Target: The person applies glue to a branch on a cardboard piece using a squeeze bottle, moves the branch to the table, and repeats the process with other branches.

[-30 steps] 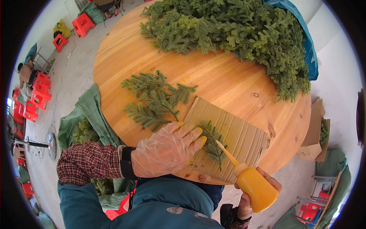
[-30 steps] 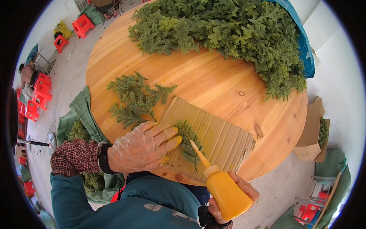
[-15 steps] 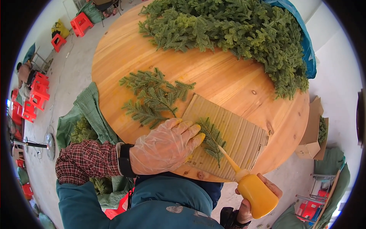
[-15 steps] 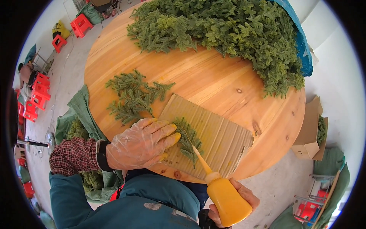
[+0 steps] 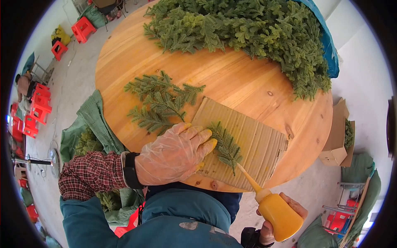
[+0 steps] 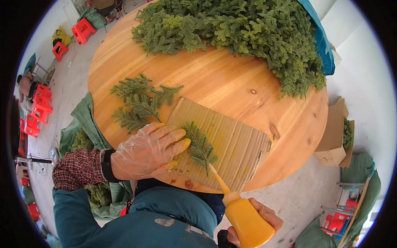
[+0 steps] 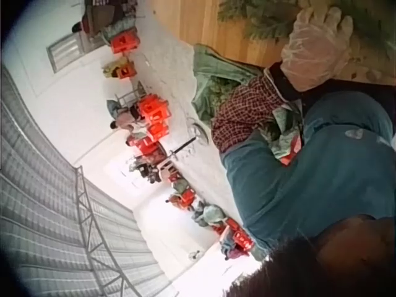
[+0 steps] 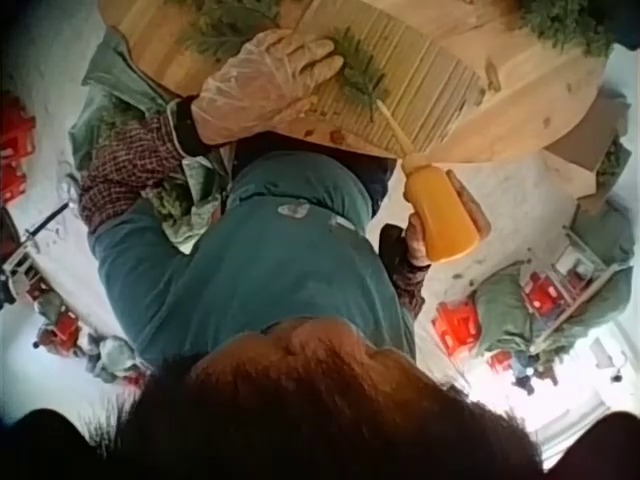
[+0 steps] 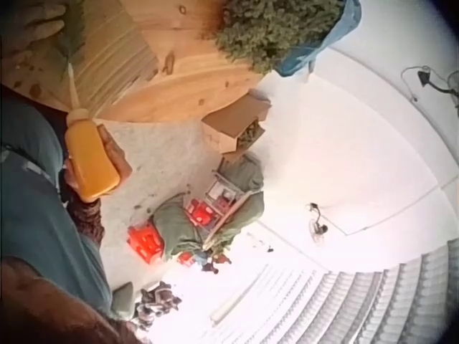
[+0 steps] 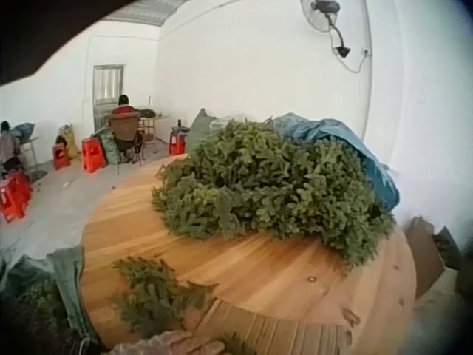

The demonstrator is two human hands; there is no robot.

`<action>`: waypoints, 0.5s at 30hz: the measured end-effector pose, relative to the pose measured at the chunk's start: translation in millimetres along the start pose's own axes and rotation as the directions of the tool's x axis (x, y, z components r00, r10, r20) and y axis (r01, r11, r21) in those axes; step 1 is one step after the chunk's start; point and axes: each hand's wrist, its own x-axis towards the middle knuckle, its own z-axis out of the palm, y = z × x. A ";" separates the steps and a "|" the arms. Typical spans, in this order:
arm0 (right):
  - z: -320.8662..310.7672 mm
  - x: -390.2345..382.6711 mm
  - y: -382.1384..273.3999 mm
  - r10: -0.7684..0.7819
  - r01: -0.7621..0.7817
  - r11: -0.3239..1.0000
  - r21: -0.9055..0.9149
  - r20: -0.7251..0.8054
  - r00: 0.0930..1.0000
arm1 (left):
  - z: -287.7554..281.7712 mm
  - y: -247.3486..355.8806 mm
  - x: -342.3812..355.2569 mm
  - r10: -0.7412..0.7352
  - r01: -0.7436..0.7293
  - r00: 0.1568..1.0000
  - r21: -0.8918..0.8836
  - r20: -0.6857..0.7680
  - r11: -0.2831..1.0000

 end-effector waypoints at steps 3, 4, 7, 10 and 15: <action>0.4 -1.4 -6.4 -0.168 0.168 0.986 -0.005 -0.006 0.986 | -5.9 0.8 3.3 0.014 -0.014 1.000 -0.008 0.008 1.000; 1.3 -1.7 -8.0 -0.152 0.152 0.988 0.023 -0.028 0.988 | -6.9 1.1 3.4 0.014 -0.014 1.000 -0.009 0.017 1.000; -2.1 -2.9 -14.1 -0.116 0.122 0.990 0.078 -0.073 0.991 | -10.0 1.7 3.7 0.013 -0.012 0.999 -0.019 0.030 1.000; -15.6 -6.2 -20.4 0.055 -0.054 0.998 -0.038 0.034 0.998 | -12.5 1.5 3.4 0.013 -0.012 0.999 -0.024 0.040 1.000; -14.4 -9.5 -23.9 0.079 -0.081 0.995 -0.051 -0.034 0.996 | -13.2 2.2 3.5 0.013 -0.012 0.999 -0.023 0.042 1.000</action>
